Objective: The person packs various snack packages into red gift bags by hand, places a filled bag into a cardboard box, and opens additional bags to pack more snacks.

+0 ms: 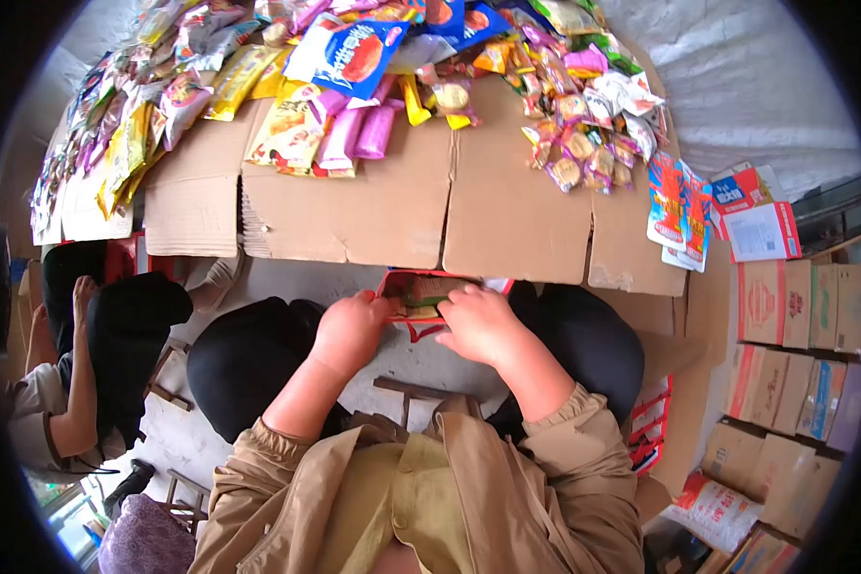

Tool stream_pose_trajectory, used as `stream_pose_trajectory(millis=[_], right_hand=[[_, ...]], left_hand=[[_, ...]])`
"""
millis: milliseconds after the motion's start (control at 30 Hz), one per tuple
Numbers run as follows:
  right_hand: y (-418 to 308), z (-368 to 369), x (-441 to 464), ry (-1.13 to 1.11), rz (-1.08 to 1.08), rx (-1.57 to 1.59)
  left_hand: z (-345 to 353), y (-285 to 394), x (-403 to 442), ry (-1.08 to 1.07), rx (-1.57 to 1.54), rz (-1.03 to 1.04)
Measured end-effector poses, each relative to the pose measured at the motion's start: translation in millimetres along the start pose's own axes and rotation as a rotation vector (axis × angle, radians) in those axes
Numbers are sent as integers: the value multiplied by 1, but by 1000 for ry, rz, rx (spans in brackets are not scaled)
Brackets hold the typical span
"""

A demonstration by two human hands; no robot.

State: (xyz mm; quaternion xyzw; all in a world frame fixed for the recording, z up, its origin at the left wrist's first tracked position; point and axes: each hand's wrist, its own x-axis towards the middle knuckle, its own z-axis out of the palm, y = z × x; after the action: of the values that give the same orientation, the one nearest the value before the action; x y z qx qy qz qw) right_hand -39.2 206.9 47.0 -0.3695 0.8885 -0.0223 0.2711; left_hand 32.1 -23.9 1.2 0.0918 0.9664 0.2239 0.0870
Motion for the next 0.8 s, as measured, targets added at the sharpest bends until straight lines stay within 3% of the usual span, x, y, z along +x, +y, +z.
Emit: stream_pose_trajectory(millis=[267,367,433,533,667,800], right_hand=[[-15,-13,5,56,-151,74],[-21,-21,5,-126,-102,116],[-19,-20,3,79,-164,132],[-19,-19,5,189,-210,203],[-24,-29,15,133,-235,343],[-25,-29,26,222,-341,464]], left_hand=[[-2,0,-2,13,17,-8],[-4,0,-3,0,25,-23],[-5,-1,-3,-2,11,-21],[-3,-5,-4,24,21,0],[-1,-4,-4,11,-3,-7],[3,-5,-3,3,49,-24]])
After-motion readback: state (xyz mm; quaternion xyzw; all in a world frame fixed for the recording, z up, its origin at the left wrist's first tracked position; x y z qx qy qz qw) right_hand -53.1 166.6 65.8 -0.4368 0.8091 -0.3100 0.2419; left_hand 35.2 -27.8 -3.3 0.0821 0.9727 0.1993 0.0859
